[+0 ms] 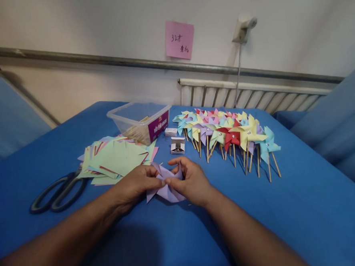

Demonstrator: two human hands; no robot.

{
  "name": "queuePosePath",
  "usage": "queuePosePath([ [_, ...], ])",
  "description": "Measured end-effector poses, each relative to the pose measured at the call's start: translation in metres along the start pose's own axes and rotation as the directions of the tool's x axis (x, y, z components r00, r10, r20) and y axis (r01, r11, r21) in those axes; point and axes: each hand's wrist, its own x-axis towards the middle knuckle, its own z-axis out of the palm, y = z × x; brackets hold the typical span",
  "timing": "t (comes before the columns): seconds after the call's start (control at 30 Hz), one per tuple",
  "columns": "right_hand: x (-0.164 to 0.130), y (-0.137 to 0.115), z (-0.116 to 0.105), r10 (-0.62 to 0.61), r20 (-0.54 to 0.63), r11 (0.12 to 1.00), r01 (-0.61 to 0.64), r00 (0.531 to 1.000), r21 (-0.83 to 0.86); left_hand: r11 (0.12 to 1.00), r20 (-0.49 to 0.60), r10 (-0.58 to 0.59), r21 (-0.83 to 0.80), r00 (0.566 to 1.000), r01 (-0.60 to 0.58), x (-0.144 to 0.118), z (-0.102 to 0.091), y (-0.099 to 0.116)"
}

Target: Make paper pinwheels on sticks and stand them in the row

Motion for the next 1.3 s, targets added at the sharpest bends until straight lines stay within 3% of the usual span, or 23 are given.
queuePosePath([
  [0.13, -0.001, 0.002, 0.003, -0.022, -0.062, 0.993, 0.014, 0.998, -0.117, 0.998, 0.008, 0.014, 0.057, 1.0, -0.015, 0.0, -0.002, 0.002],
  [0.3, -0.001, 0.001, 0.005, -0.018, -0.077, 0.992, 0.008, 0.997, -0.126, 0.997, -0.011, 0.021, 0.074, 1.0, -0.02, -0.001, -0.002, 0.003],
  [0.53, -0.002, 0.003, 0.005, 0.023, -0.018, 1.0, -0.023, 1.0, 0.006, 0.995, 0.043, 0.053, -0.085, 0.998, -0.049, -0.004, -0.002, 0.005],
  [0.7, -0.001, 0.005, 0.009, 0.047, -0.008, 0.993, -0.046, 0.999, 0.109, 0.997, 0.024, 0.033, 0.076, 0.999, -0.035, -0.002, -0.004, 0.006],
  [0.77, 0.001, 0.006, 0.011, 0.059, -0.067, 0.983, -0.046, 0.996, 0.177, 0.995, -0.024, 0.061, 0.075, 0.998, -0.059, -0.001, -0.002, 0.006],
  [0.9, 0.006, 0.01, 0.014, 0.073, -0.277, 0.948, 0.02, 0.958, 0.318, 0.979, -0.116, 0.08, -0.179, 0.99, -0.101, 0.002, 0.005, 0.004],
  [1.07, 0.009, 0.011, 0.017, 0.023, -0.405, 0.92, 0.14, 0.914, 0.367, 0.838, 0.01, -0.001, -0.546, 1.0, 0.006, 0.003, 0.013, 0.001],
  [1.17, 0.008, 0.01, 0.019, 0.001, -0.409, 0.911, 0.167, 0.913, 0.376, 0.791, 0.034, -0.01, -0.611, 0.999, 0.029, 0.003, 0.015, 0.001],
  [1.3, 0.005, 0.009, 0.022, -0.014, -0.38, 0.916, 0.164, 0.925, 0.365, 0.81, 0.015, 0.052, -0.585, 0.999, -0.033, 0.001, 0.016, 0.001],
])
